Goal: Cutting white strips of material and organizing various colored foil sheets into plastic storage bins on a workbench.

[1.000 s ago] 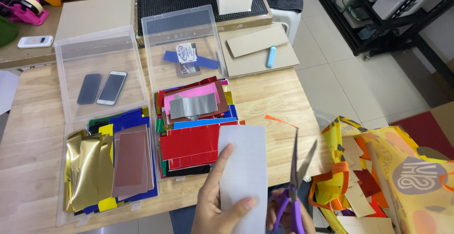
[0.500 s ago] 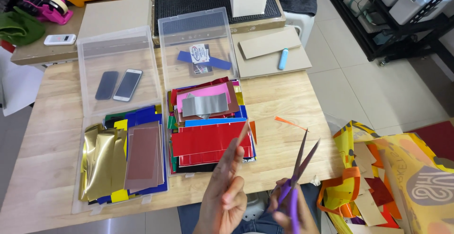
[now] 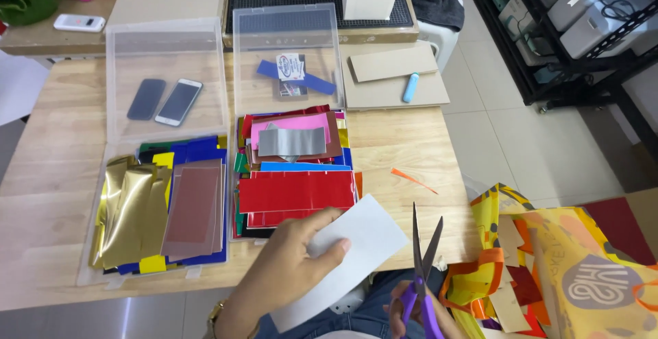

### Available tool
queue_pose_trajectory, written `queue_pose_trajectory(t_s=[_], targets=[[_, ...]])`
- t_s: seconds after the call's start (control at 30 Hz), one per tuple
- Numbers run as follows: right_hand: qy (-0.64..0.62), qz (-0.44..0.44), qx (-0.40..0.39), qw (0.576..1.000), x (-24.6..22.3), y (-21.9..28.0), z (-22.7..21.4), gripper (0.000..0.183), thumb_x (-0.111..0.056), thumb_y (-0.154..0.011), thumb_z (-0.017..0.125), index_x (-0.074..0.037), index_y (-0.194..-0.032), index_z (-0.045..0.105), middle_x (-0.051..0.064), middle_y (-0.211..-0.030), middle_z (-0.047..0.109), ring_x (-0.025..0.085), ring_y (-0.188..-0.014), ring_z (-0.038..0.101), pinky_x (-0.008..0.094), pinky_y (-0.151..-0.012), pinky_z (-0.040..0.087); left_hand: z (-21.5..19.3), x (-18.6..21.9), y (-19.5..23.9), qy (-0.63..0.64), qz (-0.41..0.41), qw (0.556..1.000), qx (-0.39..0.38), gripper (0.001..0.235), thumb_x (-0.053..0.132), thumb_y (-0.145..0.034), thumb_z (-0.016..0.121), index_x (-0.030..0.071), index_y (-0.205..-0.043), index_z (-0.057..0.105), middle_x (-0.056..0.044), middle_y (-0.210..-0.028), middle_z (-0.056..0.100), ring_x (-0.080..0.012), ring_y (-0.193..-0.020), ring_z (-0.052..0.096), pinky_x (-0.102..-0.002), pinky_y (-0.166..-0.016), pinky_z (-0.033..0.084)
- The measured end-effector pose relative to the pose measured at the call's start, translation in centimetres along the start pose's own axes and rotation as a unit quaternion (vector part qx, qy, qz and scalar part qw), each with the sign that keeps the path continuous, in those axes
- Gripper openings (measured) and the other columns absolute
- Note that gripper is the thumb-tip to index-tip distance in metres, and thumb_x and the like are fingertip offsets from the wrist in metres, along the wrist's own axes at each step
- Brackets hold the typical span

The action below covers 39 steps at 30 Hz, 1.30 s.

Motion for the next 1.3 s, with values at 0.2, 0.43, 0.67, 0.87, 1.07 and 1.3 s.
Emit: queue_pose_trajectory(t_s=[0.2,0.43,0.67,0.87,1.07,1.3], targets=[[-0.116,0.294,0.177,0.932,4.8,3.1,-0.9,0.043,-0.038,-0.101,0.036,-0.003,-0.115,0.058,0.02,-0.07,0.065,0.031,-0.072,0.065,0.04,-0.109,0.045,-1.2,2.7,0.7,-0.123,0.117,0.986,0.0,0.047,0.05,-0.089,0.068,0.024,-0.128,0.068,0.005,-0.098,0.084,-0.0175,-0.078,0.076,-0.035,-0.071,0.053],[-0.028,0.395,0.282,0.874,-3.6,1.9,4.4,0.036,-0.03,-0.103,0.044,0.0,-0.114,0.062,0.024,-0.072,0.062,0.03,-0.068,0.059,0.034,-0.069,0.046,-1.2,3.5,1.5,-0.164,0.187,0.968,0.021,0.048,0.048,-0.091,0.067,0.022,-0.131,0.071,0.0,-0.104,0.083,-0.0202,-0.076,0.078,-0.036,-0.069,0.055],[0.225,0.296,0.133,0.919,-7.3,0.3,6.4,0.048,-0.047,-0.089,0.065,-0.017,-0.126,0.06,0.003,-0.083,0.07,0.014,-0.076,0.07,0.025,-0.076,0.058,-1.1,4.2,2.2,-0.183,0.221,0.957,0.038,0.045,0.042,-0.093,0.068,0.025,-0.135,0.069,-0.001,-0.084,0.082,-0.0204,-0.056,0.069,-0.036,-0.063,0.052],[0.217,0.341,0.144,0.903,-7.3,0.4,6.3,0.044,-0.047,-0.09,0.062,-0.017,-0.122,0.061,0.004,-0.083,0.07,0.014,-0.077,0.069,0.025,-0.077,0.057,-1.3,4.2,2.1,-0.168,0.217,0.961,0.038,0.044,0.042,-0.092,0.069,0.026,-0.132,0.07,-0.001,-0.093,0.083,-0.02,-0.063,0.073,-0.035,-0.068,0.053],[0.118,0.381,0.188,0.897,-6.2,0.9,6.1,0.039,-0.039,-0.098,0.05,-0.011,-0.121,0.062,0.012,-0.082,0.067,0.02,-0.076,0.065,0.028,-0.075,0.052,-1.5,4.3,2.1,-0.154,0.227,0.961,0.042,0.045,0.04,-0.092,0.069,0.023,-0.133,0.069,-0.002,-0.108,0.082,-0.0204,-0.077,0.077,-0.035,-0.07,0.055],[0.162,0.315,0.128,0.926,-7.0,0.2,6.6,0.062,-0.053,-0.08,0.074,-0.013,-0.125,0.059,0.008,-0.084,0.067,0.017,-0.076,0.066,0.027,-0.074,0.053,-1.5,4.1,2.0,-0.164,0.223,0.96,0.034,0.045,0.042,-0.092,0.069,0.025,-0.133,0.069,-0.001,-0.098,0.084,-0.0207,-0.071,0.076,-0.036,-0.07,0.053]])
Point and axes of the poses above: each hand's wrist, its own y-axis away from the middle knuckle, its own z-axis out of the palm, x = y × z, the point moved 8 cm from there along -y, towards the middle knuckle
